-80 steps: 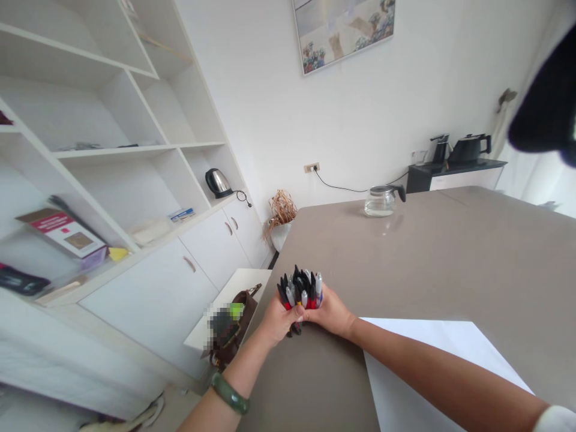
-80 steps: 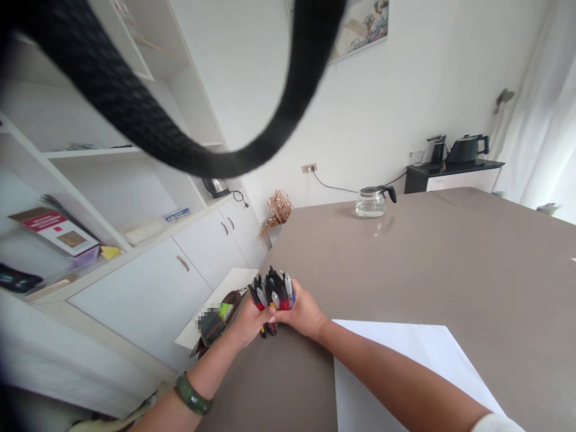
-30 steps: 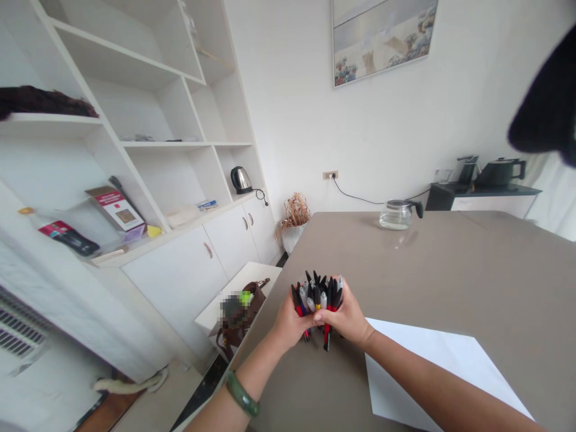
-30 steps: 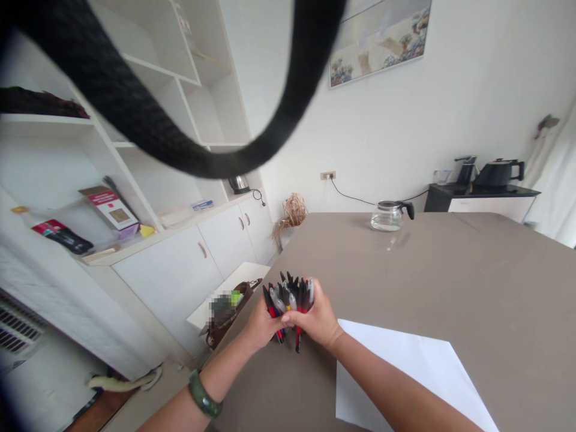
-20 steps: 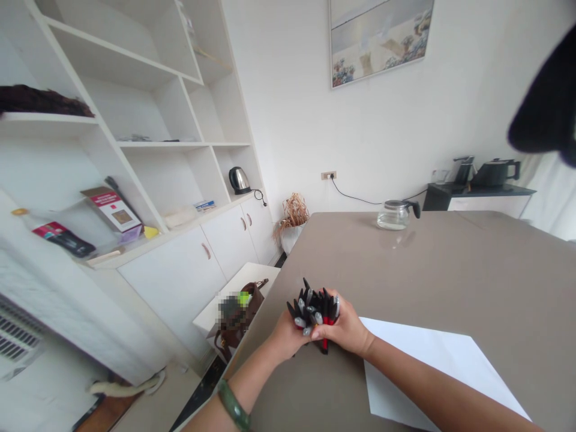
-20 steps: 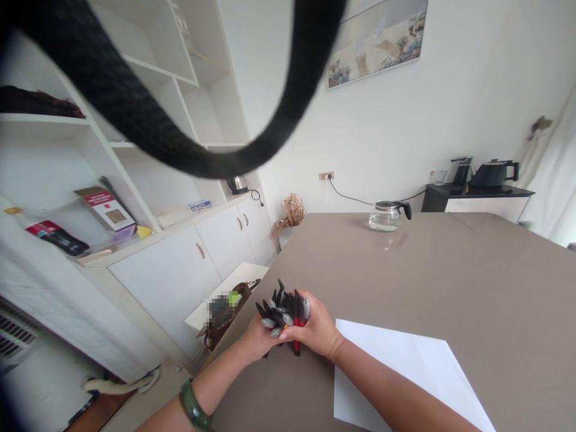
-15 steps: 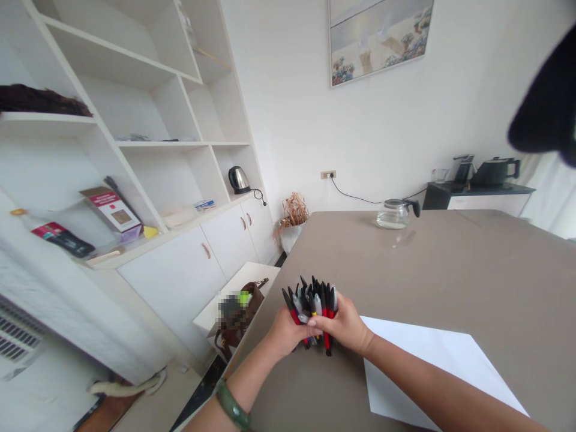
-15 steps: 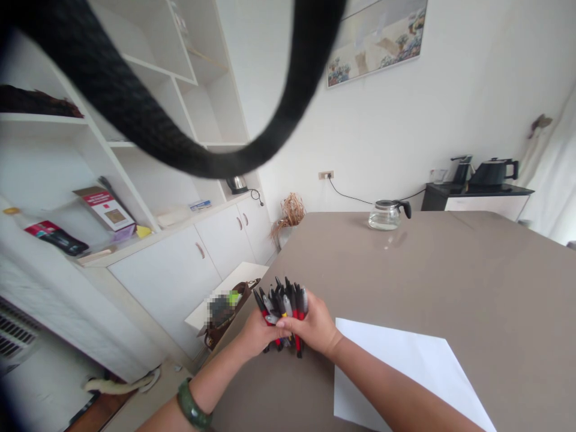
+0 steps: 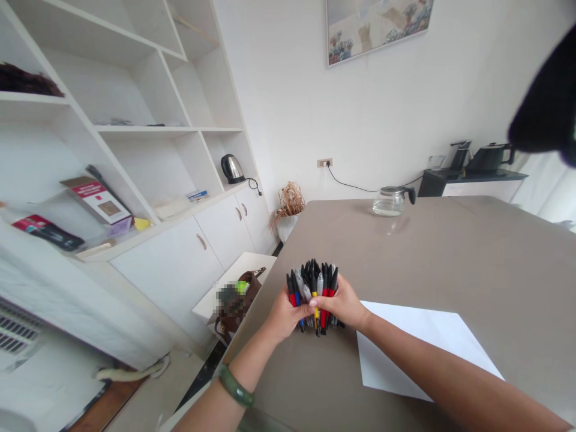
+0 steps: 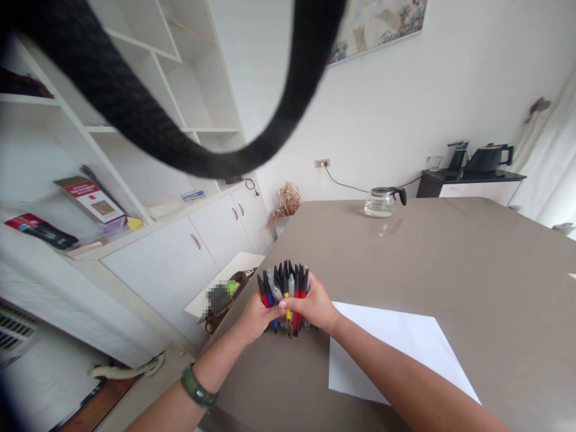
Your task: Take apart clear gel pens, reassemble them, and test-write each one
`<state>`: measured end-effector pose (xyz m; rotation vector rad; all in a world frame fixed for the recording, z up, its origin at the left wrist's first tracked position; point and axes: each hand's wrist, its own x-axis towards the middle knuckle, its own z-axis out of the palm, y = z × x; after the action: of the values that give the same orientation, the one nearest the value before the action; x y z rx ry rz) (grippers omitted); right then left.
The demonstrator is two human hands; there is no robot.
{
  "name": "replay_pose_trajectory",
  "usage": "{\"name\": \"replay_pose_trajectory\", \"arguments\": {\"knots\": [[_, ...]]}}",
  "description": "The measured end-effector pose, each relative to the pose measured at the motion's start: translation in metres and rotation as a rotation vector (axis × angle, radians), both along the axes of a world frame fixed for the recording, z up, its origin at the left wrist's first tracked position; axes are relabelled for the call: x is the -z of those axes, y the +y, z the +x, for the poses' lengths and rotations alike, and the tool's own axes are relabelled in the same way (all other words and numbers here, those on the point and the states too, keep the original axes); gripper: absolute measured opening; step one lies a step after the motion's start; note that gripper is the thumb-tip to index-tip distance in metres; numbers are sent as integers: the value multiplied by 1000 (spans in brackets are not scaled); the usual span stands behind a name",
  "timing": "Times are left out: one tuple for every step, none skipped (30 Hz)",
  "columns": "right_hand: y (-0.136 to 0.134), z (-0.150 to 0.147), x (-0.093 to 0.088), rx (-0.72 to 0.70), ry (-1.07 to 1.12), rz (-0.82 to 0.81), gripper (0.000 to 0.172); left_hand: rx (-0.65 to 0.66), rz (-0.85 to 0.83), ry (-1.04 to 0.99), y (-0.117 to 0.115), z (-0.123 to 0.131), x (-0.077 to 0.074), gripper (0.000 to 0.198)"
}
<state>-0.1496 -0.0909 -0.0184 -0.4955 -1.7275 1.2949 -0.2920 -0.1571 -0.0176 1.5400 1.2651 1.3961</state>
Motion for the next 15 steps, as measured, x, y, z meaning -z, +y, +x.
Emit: {"name": "replay_pose_trajectory", "arguments": {"knots": [[-1, 0, 2, 37, -15, 21, 45, -5, 14, 11, 1, 1, 1, 51], [-2, 1, 3, 71, -30, 40, 47, -9, 22, 23, 1, 2, 1, 52], [-3, 1, 4, 101, -45, 56, 49, -16, 29, 33, 1, 3, 1, 52], [-4, 1, 5, 128, -59, 72, 50, -26, 32, 41, 1, 3, 1, 52], [-6, 2, 6, 147, -74, 88, 50, -35, 32, 50, 0, 4, 0, 52], [-7, 3, 7, 161, -86, 105, 50, -40, 32, 56, -1, 5, 0, 52], [-8, 4, 8, 171, -96, 120, 51, -36, 30, 61, -2, 6, 0, 51], [-9, 5, 9, 176, -103, 132, 51, -20, 22, 65, -3, 6, 0, 51], [-11, 6, 10, 176, -109, 141, 52, 1, 7, 72, -5, 6, 1, 50], [-12, 7, 12, 171, -114, 148, 52, 22, -11, 80, -7, 6, 2, 49], [-13, 8, 13, 167, -120, 153, 51, 35, -29, 89, -9, 6, 2, 48], [-14, 9, 15, 163, -126, 157, 49, 38, -45, 100, -10, 6, 3, 47], [-14, 9, 16, 158, -133, 159, 48, 33, -59, 113, -11, 6, 4, 46], [-14, 9, 16, 155, -137, 157, 46, 22, -66, 125, -11, 5, 4, 44], [-13, 8, 16, 153, -135, 146, 44, 9, -68, 134, -11, 5, 4, 42]]}}
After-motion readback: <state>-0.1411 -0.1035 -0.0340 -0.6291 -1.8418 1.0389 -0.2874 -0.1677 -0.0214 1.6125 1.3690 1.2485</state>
